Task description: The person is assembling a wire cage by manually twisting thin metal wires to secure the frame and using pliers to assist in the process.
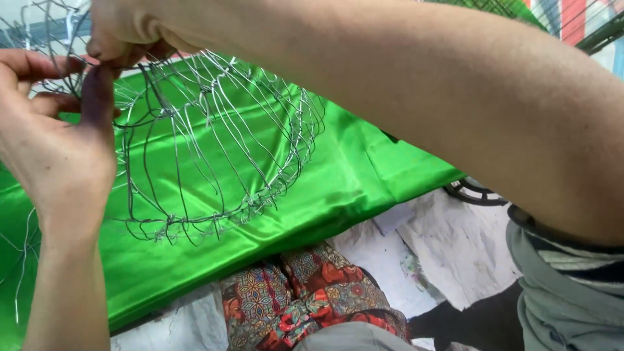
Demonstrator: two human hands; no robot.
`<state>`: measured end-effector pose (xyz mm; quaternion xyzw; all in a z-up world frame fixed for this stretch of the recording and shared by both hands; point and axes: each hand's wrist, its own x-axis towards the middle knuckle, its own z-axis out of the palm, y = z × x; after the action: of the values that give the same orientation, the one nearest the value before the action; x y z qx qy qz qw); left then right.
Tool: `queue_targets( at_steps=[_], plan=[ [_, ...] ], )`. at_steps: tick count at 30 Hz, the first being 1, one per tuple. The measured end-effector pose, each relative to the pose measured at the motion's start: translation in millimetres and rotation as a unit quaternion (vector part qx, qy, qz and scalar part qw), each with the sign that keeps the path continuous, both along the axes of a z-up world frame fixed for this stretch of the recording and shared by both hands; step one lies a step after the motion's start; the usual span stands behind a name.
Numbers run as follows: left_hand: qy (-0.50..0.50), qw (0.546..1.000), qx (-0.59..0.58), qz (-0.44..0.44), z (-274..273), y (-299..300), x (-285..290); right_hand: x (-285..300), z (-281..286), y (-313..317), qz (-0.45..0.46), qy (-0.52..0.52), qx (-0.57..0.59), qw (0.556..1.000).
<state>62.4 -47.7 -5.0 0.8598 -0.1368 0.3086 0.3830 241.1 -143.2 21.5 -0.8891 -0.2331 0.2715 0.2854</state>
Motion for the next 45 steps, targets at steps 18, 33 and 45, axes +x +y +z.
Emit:
queue_targets(
  at_steps=[18,33,45],
  plan=[
    [0.013,0.999,0.033,0.018,19.7,-1.3,5.6,-21.3,35.5,-6.9,-0.065,-0.081,-0.074,0.992],
    [0.276,0.953,0.06,-0.114,61.1,29.0,40.4,-46.9,44.6,-30.7,-0.117,-0.033,0.04,0.992],
    [0.328,0.938,0.077,-0.08,47.9,34.0,65.3,-40.7,39.9,-35.2,-0.146,-0.017,0.118,0.982]
  ],
)
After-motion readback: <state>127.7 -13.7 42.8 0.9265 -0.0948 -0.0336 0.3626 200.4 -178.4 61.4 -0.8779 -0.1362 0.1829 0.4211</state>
